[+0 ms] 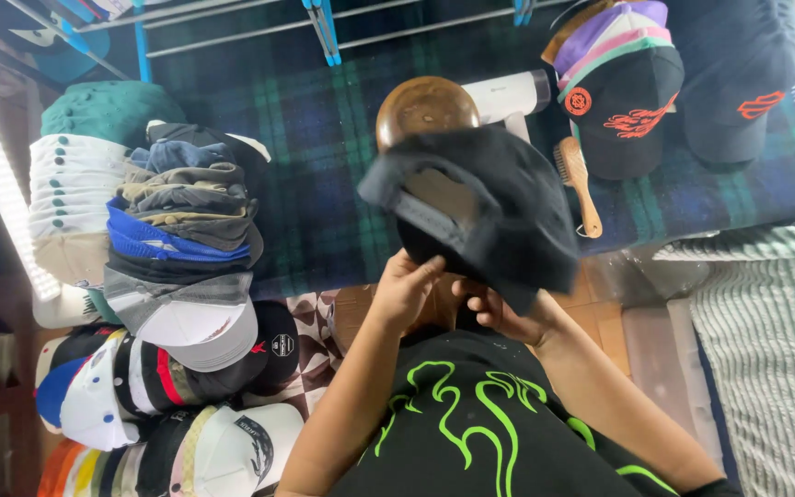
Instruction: Cleaning and steaming baseball caps using a brush and a handheld steamer to restore their shape and cleanliness.
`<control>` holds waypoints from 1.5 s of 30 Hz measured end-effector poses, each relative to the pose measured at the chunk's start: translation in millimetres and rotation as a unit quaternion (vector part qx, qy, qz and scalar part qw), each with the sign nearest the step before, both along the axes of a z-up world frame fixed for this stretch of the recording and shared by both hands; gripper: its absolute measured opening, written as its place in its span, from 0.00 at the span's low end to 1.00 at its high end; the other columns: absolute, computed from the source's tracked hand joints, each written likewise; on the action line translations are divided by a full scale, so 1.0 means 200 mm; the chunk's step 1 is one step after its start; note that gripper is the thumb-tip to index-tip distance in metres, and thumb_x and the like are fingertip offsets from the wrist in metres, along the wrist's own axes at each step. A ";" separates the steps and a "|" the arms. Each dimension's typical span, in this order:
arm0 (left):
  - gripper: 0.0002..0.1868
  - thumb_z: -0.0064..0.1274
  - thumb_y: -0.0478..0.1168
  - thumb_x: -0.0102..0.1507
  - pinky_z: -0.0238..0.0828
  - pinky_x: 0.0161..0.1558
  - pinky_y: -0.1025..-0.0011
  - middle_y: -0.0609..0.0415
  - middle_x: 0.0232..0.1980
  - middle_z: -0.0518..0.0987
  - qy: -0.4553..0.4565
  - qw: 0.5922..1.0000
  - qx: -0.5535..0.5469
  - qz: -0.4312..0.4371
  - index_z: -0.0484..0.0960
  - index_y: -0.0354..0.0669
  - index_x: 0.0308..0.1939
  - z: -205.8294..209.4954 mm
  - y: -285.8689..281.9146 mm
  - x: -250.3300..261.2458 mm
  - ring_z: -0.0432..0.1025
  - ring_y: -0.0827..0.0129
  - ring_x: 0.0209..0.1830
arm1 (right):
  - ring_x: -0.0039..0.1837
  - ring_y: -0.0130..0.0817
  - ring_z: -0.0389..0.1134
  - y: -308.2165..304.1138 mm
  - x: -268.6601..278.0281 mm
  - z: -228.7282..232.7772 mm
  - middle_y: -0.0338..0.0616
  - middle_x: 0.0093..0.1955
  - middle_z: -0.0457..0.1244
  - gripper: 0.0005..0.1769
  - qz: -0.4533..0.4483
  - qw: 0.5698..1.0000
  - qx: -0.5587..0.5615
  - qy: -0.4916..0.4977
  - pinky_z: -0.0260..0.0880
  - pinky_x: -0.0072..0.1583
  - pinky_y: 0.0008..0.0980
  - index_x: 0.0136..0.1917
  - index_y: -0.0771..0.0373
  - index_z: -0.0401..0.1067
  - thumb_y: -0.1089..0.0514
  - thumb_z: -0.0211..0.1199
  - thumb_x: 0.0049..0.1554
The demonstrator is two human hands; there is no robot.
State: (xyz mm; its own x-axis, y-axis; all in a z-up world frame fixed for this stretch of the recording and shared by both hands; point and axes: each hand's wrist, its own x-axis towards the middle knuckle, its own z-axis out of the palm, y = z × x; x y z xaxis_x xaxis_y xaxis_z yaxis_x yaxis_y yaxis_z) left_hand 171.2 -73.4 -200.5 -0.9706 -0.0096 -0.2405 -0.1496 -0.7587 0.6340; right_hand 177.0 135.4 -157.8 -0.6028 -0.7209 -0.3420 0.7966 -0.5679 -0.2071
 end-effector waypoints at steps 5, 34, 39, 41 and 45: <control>0.15 0.51 0.25 0.63 0.76 0.53 0.63 0.47 0.47 0.80 0.078 0.993 -0.093 0.006 0.80 0.38 0.53 0.25 -0.14 -0.04 0.76 0.65 0.48 | 0.61 0.54 0.72 0.14 -0.06 -0.01 0.64 0.66 0.64 0.28 -0.178 0.961 0.185 0.107 0.75 0.57 0.50 0.74 0.64 0.62 0.55 0.53 0.62; 0.26 0.47 0.45 0.75 0.73 0.70 0.60 0.41 0.72 0.70 0.309 0.882 -0.340 0.105 0.64 0.38 0.74 1.27 -0.14 -0.40 0.69 0.54 0.72 | 0.42 0.30 0.73 0.44 -0.79 0.69 0.56 0.53 0.71 0.22 -0.230 0.933 0.273 0.045 0.73 0.44 0.20 0.63 0.67 0.75 0.59 0.61 0.57; 0.45 0.66 0.41 0.70 0.52 0.85 0.38 0.44 0.86 0.49 0.293 0.711 -0.637 0.042 0.50 0.49 0.82 1.22 0.07 -0.65 0.44 0.44 0.90 | 0.41 0.25 0.73 0.57 -0.96 0.77 0.53 0.51 0.72 0.14 -0.170 0.943 0.288 -0.008 0.69 0.38 0.16 0.52 0.63 0.75 0.52 0.65 0.58; 0.45 0.59 0.57 0.67 0.73 0.64 0.47 0.39 0.82 0.52 0.194 0.669 -0.716 0.050 0.49 0.60 0.81 1.11 0.15 -0.81 0.63 0.37 0.78 | 0.60 0.38 0.74 0.65 -1.02 0.67 0.57 0.64 0.69 0.18 -0.110 0.988 0.110 0.004 0.77 0.43 0.27 0.63 0.65 0.72 0.54 0.61 0.63; 0.22 0.41 0.57 0.64 0.70 0.46 0.49 0.55 0.51 0.87 -0.106 0.707 -0.697 0.056 0.72 0.74 0.62 1.28 0.20 -0.99 0.76 0.44 0.54 | 0.67 0.42 0.70 0.64 -1.10 0.78 0.52 0.67 0.67 0.29 -0.060 0.998 0.014 -0.010 0.76 0.51 0.30 0.72 0.76 0.63 0.49 0.53 0.69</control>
State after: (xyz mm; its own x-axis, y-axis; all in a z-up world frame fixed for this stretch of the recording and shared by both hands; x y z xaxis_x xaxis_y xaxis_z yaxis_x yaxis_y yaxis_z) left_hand -26.1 -34.3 54.6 -0.8882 -0.4552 -0.0625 -0.3426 0.5654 0.7503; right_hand -43.9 263.9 -2.4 -0.6779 -0.6334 -0.3733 0.7267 -0.6543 -0.2094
